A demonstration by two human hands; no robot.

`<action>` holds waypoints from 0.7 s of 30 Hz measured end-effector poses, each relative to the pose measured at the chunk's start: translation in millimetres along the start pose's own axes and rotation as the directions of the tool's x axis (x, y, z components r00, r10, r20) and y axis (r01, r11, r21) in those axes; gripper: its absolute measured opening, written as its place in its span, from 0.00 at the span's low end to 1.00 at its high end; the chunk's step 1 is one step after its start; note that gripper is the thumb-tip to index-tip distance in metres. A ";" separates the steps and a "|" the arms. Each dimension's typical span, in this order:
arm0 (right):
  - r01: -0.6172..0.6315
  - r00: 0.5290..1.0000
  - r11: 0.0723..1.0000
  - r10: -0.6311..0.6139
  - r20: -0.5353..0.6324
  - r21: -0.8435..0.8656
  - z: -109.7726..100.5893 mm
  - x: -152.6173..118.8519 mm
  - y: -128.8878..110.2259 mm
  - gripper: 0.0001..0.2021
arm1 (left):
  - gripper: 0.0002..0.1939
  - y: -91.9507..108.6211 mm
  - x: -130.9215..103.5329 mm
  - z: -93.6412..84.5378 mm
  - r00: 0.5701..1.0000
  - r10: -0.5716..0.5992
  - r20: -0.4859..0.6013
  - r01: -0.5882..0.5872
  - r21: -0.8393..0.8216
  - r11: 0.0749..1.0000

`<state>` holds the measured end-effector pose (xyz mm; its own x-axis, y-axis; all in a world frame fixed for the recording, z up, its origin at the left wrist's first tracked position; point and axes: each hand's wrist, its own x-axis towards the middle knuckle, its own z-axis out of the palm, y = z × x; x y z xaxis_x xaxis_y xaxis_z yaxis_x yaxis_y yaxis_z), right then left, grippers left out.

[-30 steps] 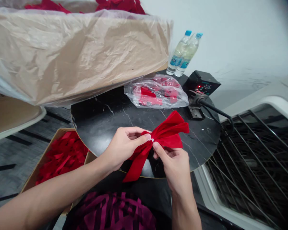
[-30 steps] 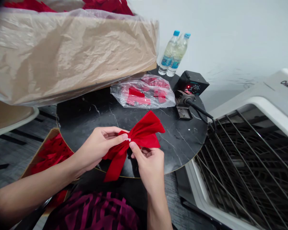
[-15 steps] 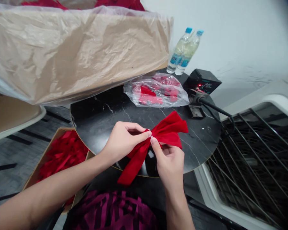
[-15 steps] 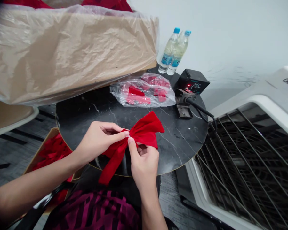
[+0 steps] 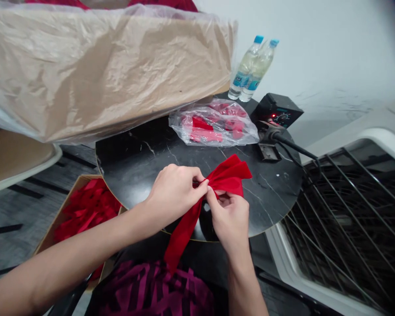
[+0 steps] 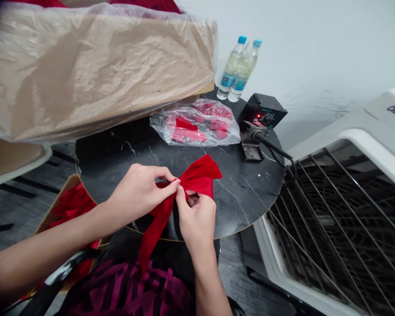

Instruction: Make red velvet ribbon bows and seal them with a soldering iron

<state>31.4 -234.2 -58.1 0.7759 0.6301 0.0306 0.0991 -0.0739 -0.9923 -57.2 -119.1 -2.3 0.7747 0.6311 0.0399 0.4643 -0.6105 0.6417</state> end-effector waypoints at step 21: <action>0.047 0.954 0.994 -0.073 0.291 0.094 -29.6 -1.7 -23.7 0.04 | 0.15 -27.1 -2.8 -5.1 0.914 -0.082 0.398 0.379 -0.761 0.527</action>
<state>46.2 -256.4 -31.1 0.5513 0.8317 0.0666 0.0766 0.0291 -0.9966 -74.2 -101.9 -15.8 0.8408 0.4358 -0.3212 0.2117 0.2814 0.9360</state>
